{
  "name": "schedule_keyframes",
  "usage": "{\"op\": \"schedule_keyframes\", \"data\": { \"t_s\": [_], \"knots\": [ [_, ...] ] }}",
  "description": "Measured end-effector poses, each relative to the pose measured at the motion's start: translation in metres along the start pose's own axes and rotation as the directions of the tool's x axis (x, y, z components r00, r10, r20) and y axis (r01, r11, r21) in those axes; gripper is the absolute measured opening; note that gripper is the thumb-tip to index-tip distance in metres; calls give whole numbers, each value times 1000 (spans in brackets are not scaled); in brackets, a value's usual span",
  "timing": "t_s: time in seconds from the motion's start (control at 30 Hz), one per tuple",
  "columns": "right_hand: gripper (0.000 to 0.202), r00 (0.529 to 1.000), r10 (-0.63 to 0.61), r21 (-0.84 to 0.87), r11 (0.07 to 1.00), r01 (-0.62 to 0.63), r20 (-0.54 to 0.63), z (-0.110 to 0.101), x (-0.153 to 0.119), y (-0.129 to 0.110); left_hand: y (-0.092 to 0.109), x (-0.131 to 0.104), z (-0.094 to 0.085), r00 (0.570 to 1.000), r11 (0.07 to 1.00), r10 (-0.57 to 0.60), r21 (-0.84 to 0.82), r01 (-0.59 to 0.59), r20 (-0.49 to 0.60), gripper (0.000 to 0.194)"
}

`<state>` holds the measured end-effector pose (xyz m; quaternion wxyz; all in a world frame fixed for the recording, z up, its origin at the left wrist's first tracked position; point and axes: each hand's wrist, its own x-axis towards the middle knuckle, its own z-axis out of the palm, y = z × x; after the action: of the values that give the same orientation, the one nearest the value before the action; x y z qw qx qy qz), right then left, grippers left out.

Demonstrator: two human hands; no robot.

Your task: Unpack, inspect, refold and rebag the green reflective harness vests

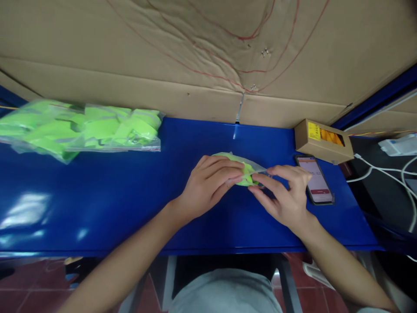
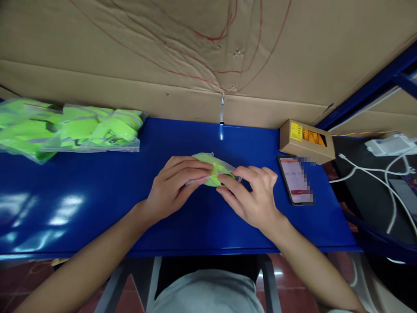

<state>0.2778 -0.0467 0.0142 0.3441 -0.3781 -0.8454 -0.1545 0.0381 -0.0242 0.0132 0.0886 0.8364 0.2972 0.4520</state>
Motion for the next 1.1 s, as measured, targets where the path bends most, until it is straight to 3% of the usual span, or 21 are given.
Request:
{"op": "schedule_keyframes", "data": {
  "t_s": [0.27,0.4,0.57,0.63,0.7,0.8,0.87,0.93,1.03,1.1],
  "knots": [
    [21,987,-130,92,986,139,-97,-5,7,-1,1,-1,-5,1000,996,8,-94,-9,-14,8],
    [19,996,-83,57,995,85,-31,-7,9,-10,5,-2,-6,996,984,-64,-170,53,-59,11],
    [15,998,-23,62,998,19,64,-6,9,-12,5,-2,-3,994,983,-57,-177,40,-93,12],
    [23,997,19,144,989,-30,76,-6,8,-9,6,0,-3,982,968,-134,-229,102,-130,13],
    [38,994,100,257,960,-108,43,-9,7,-8,10,2,-7,945,932,-274,-292,214,-181,15],
    [59,955,280,518,805,-290,99,-15,5,-8,21,7,-14,866,846,-466,-379,375,-183,19],
    [42,896,367,654,618,-437,252,-19,5,-9,26,10,-17,816,761,-569,-438,478,-97,24],
    [9,819,422,693,452,-561,388,-20,5,-8,26,13,-16,759,656,-651,-494,570,11,27],
    [12,732,455,690,294,-662,508,-15,9,-3,16,13,-11,683,510,-719,-570,643,127,26],
    [15,705,412,696,204,-688,577,-9,11,-1,8,11,-7,642,442,-750,-603,665,158,25]
  ]
}}
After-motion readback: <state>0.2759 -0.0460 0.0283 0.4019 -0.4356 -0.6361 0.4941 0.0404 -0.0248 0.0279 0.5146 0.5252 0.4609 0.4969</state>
